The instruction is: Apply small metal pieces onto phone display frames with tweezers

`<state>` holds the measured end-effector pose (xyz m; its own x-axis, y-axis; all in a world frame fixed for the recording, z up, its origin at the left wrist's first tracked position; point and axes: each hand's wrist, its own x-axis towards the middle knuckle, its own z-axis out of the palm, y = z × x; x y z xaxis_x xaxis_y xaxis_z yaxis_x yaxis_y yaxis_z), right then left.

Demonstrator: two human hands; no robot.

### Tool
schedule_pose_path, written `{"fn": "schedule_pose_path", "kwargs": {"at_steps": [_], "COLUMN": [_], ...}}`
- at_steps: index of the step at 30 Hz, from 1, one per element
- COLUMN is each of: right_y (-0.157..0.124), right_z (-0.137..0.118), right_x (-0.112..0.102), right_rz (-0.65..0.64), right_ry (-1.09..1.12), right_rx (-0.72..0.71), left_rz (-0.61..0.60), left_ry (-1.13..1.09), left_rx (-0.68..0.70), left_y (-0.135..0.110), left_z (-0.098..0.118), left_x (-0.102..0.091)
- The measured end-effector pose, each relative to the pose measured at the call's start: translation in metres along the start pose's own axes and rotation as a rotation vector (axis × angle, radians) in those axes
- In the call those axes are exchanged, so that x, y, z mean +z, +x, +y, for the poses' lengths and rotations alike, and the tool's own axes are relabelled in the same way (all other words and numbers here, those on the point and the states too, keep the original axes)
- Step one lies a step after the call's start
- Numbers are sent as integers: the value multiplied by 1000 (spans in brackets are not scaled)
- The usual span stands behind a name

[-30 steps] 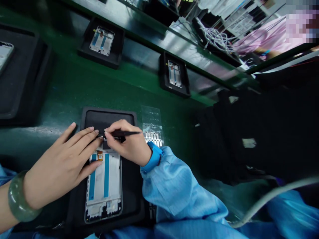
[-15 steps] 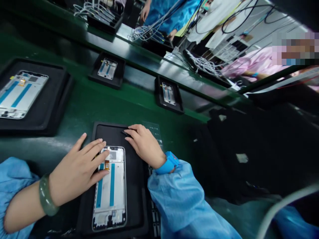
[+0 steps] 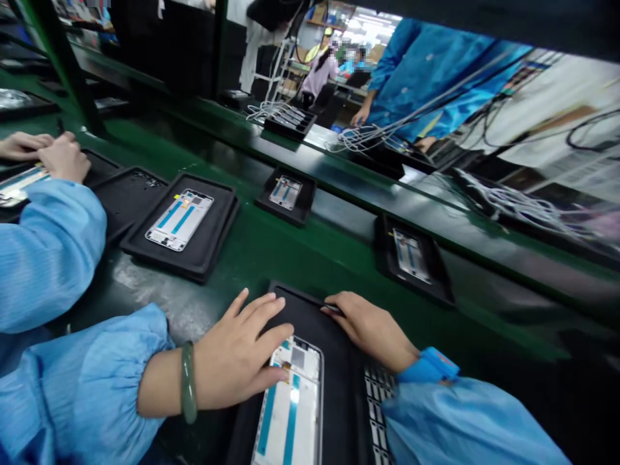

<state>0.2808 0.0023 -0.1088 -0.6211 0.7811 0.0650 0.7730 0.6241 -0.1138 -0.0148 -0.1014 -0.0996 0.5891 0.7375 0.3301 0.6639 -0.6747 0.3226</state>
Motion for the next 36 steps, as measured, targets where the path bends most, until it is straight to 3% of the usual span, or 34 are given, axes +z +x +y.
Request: {"fn": "schedule_pose_path", "kwargs": {"at_steps": [3, 6, 8, 11, 14, 18, 21, 23, 26, 31, 36], "right_y": [18, 49, 76, 126, 187, 275, 327, 345, 343, 289, 253], "right_z": [29, 52, 60, 58, 38, -11, -51, -68, -73, -45, -18], "right_x": [-20, -54, -73, -85, -73, -42, -22, -15, -12, -6, 6], "right_rz": [61, 45, 17, 24, 36, 47, 34, 4, -20, -106, -151], "right_ry": [-28, -74, -95, -103, -64, 11, 63, 92, 69, -52, -176], "right_rx": [113, 424, 616, 735, 798, 856, 798, 722, 621, 475, 436], "left_rz": [211, 396, 449, 446, 409, 358, 342, 338, 345, 319, 293], "left_ry": [-63, -124, -161, -199, -209, -219, -214, -202, -178, -166, -163], "left_rx": [-71, -151, -181, -196, -184, -171, -192, -212, -237, -225, -199], "left_y": [1, 1, 0, -2, -3, -2, -1, -2, -4, -7, -7], "left_z": [-2, -5, -7, -9, -9, -11, -18, -23, -28, -24, -27], "left_x": [-11, -20, -25, -28, -28, -26, -25, -25, -30, -39, -33]}}
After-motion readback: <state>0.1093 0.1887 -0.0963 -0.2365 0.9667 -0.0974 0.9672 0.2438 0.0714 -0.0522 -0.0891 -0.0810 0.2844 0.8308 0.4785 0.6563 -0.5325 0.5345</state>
